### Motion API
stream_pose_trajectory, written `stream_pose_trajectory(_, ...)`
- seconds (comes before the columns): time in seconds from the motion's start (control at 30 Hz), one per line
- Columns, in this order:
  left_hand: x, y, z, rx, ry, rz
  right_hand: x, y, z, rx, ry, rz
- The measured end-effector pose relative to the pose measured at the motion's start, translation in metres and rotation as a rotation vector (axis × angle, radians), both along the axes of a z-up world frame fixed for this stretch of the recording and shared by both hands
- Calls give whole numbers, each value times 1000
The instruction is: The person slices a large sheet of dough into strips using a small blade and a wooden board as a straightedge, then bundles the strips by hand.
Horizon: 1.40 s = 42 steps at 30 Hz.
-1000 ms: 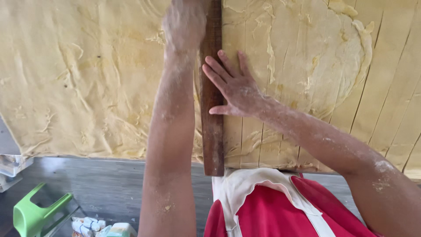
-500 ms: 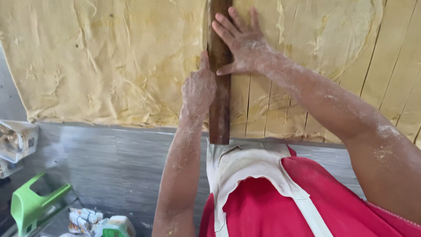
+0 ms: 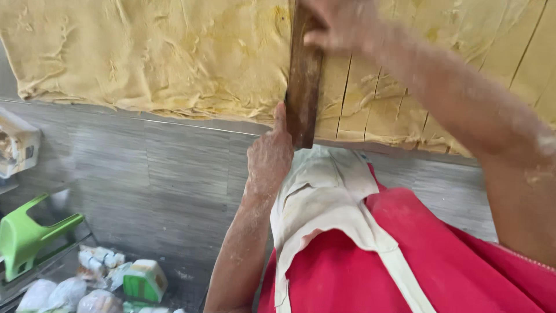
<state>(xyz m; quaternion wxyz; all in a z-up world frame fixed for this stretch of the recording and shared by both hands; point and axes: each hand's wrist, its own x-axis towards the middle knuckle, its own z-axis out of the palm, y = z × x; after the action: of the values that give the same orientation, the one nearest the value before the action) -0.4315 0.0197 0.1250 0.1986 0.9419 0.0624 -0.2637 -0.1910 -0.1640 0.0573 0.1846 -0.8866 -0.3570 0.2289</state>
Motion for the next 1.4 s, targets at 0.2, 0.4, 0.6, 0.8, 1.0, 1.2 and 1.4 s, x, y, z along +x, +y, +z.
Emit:
stream_pose_trajectory(0.2, -18, -3, -10, 92, -85, -23, -113, 26, 3, 187, -148, 246)
stream_pose_trajectory(0.4, -106, 5, -10, 143, -56, -46, -108, 23, -14, 196, -118, 258)
stream_pose_trajectory(0.6, -220, 34, 30, -120, -167, 278, -112, 25, -8, 223, -221, 239)
stream_pose_trajectory(0.8, -144, 41, -38, -749, -311, 882, -96, 29, -9, 378, -118, 13)
stream_pose_trajectory(1.0, -71, -7, -68, -1288, -105, 1098, -56, 1, 3, 452, -135, -343)
stream_pose_trajectory(1.2, -28, -5, -9, -1154, -41, 780, -10, -6, 2, 497, -17, -482)
stream_pose_trajectory(1.4, -20, 47, 20, -1189, -37, 889, 34, 47, 12, 521, 66, -423)
